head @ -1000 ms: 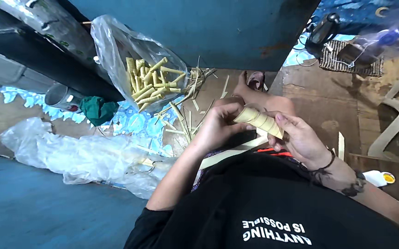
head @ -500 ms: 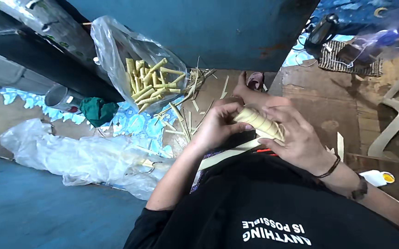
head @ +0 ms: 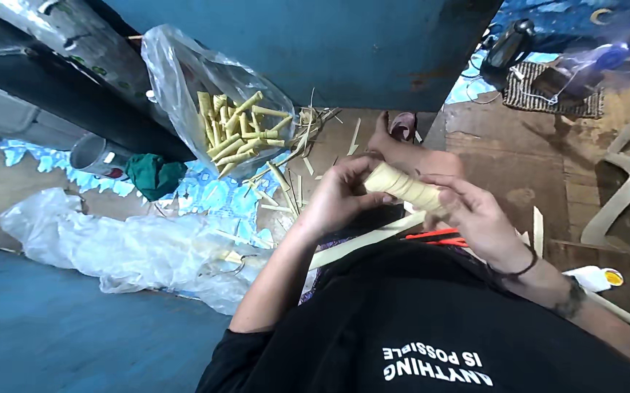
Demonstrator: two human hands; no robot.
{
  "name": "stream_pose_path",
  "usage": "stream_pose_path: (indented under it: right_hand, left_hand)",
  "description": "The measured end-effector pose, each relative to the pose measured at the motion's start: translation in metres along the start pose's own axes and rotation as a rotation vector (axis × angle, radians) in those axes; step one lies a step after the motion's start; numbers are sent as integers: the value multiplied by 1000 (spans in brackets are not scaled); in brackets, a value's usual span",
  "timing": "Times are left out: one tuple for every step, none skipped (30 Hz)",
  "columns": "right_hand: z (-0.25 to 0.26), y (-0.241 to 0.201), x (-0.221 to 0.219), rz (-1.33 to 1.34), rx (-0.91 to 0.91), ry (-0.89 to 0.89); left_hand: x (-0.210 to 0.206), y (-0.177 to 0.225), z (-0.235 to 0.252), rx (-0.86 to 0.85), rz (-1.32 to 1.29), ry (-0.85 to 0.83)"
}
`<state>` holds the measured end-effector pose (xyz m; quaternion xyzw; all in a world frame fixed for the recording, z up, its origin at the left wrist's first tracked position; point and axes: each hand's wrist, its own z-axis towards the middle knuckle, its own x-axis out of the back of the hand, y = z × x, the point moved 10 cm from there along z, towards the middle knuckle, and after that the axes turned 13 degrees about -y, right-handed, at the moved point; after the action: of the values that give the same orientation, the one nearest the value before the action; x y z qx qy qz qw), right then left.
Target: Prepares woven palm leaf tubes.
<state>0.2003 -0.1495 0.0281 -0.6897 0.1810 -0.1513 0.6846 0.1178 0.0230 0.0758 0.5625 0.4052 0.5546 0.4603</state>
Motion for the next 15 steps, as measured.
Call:
stream_pose_path:
  right_hand:
    - [0, 12, -3, 247, -128, -14]
    - [-1, 17, -6, 358, -182, -23]
    - [-1, 13, -4, 293, -143, -26]
    - [-3, 3, -1, 82, -34, -19]
    - [-7, -10, 1, -207, 99, 12]
    - [-12, -21, -1, -440, 208, 48]
    - [-15, -25, -1, -521, 253, 75]
    - [-14, -19, 2, -421, 196, 74]
    - [-10, -6, 4, -168, 74, 49]
    - [-8, 7, 2, 114, -41, 18]
    - [-9, 14, -1, 277, -101, 13]
    - [-10, 13, 0, 244, -78, 16]
    - [-11, 4, 3, 41, 10, 26]
    - [-15, -8, 4, -228, 121, 54]
    - [-19, -17, 1, -422, 209, 73]
  left_hand:
    - [-2, 1, 0, -2, -6, -13]
    - [-2, 2, 0, -11, -3, -18]
    - [-2, 2, 1, -15, 3, -11]
    - [0, 2, 1, -15, 6, -1]
    - [1, 2, 0, -13, 4, 5]
    - [2, 1, -1, -3, 2, 7]
    - [3, 1, -1, 4, 0, 9]
    - [3, 2, -1, 2, -7, 8]
    - [3, 3, 0, -11, -10, 0]
    - [3, 4, 0, -22, -3, -11]
    - [2, 5, 0, -27, 9, -18]
    - [2, 5, 0, -27, 16, -18]
    - [3, 5, 0, -21, 19, -16]
    - [4, 5, -1, -13, 24, -13]
    - [5, 5, -2, -5, 27, -12]
